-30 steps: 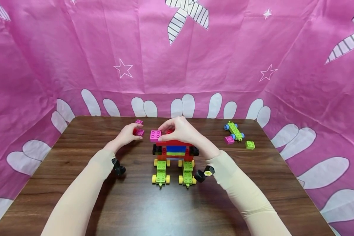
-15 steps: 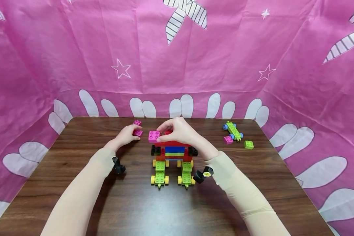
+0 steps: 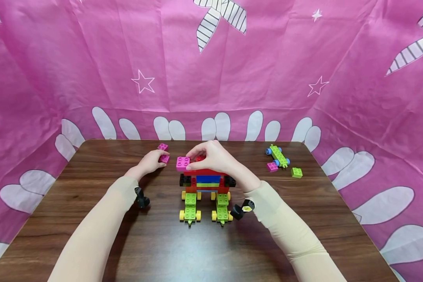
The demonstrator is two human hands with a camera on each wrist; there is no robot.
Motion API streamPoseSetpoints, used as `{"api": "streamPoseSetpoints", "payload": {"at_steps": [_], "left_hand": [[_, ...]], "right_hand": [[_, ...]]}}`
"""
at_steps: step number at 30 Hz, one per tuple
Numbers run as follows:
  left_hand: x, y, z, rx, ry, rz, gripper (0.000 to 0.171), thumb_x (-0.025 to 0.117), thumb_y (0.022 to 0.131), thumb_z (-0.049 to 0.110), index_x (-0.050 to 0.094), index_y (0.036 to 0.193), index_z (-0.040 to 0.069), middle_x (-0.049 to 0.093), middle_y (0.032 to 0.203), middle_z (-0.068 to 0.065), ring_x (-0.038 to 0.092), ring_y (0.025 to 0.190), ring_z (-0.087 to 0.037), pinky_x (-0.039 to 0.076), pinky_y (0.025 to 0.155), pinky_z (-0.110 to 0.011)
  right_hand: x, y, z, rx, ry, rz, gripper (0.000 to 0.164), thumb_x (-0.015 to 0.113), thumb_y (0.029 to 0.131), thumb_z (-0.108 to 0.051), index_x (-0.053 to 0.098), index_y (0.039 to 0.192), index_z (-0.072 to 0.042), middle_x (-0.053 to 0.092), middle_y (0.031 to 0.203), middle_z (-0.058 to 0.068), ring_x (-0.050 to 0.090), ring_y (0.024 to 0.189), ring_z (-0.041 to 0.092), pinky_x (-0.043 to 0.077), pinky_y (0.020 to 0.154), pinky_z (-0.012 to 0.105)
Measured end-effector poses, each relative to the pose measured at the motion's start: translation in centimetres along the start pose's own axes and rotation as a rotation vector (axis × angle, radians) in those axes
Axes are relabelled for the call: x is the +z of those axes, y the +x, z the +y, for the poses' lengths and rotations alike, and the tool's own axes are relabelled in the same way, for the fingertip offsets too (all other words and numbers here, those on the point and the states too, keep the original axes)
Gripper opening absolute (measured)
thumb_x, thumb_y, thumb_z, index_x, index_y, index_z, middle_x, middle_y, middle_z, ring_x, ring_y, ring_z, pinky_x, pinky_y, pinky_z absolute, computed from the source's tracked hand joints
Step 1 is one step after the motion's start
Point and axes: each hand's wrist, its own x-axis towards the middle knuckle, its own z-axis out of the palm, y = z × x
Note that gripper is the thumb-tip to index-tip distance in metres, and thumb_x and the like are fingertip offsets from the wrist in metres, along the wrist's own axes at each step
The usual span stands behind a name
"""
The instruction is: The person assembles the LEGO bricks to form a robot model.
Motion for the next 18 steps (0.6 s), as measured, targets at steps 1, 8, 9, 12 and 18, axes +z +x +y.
{"api": "streamPoseSetpoints", "payload": {"at_steps": [1,8,9,12,18], "left_hand": [[0.01,0.0,-0.01,0.001,0.004,0.001,0.043,0.069,0.088,0.008,0.057,0.128,-0.003,0.058,0.127,-0.024,0.052,0.121,-0.039,0.04,0.104,-0.05],[0.0,-0.02,-0.05,0.014,0.009,0.005,0.042,0.069,0.088,0.008,0.058,0.127,-0.003,0.059,0.126,-0.024,0.053,0.12,-0.039,0.041,0.103,-0.051],[-0.02,-0.04,-0.04,0.014,0.008,0.006,0.041,0.069,0.088,0.008,0.058,0.127,-0.003,0.06,0.126,-0.024,0.053,0.12,-0.039,0.041,0.103,-0.05],[-0.13,-0.13,0.04,0.011,0.0,0.01,0.041,0.069,0.088,0.007,0.059,0.126,-0.003,0.06,0.125,-0.024,0.053,0.12,-0.038,0.041,0.103,-0.05],[-0.46,-0.26,0.38,0.018,-0.041,0.032,0.041,0.069,0.088,0.01,0.059,0.126,-0.003,0.061,0.124,-0.023,0.055,0.116,-0.037,0.042,0.102,-0.05]], "right_hand": [[0.01,0.0,0.0,0.0,0.0,0.0,0.03,0.081,0.078,-0.029,0.075,0.102,-0.012,0.074,0.09,-0.002,0.064,0.084,0.009,0.052,0.073,0.024],[-0.01,0.02,-0.09,0.0,-0.003,0.001,0.03,0.081,0.078,-0.029,0.075,0.102,-0.012,0.074,0.09,-0.002,0.064,0.085,0.009,0.052,0.073,0.024],[0.0,0.03,-0.11,0.0,-0.003,0.0,0.03,0.081,0.078,-0.029,0.075,0.102,-0.012,0.074,0.091,-0.002,0.064,0.085,0.009,0.052,0.073,0.024],[0.03,0.04,-0.12,-0.002,-0.001,-0.001,0.03,0.08,0.078,-0.029,0.075,0.102,-0.012,0.074,0.091,-0.002,0.064,0.086,0.009,0.052,0.073,0.024],[0.04,-0.01,0.02,-0.005,-0.004,0.004,0.03,0.08,0.078,-0.029,0.075,0.102,-0.012,0.074,0.091,-0.002,0.064,0.086,0.01,0.052,0.073,0.024]]}}
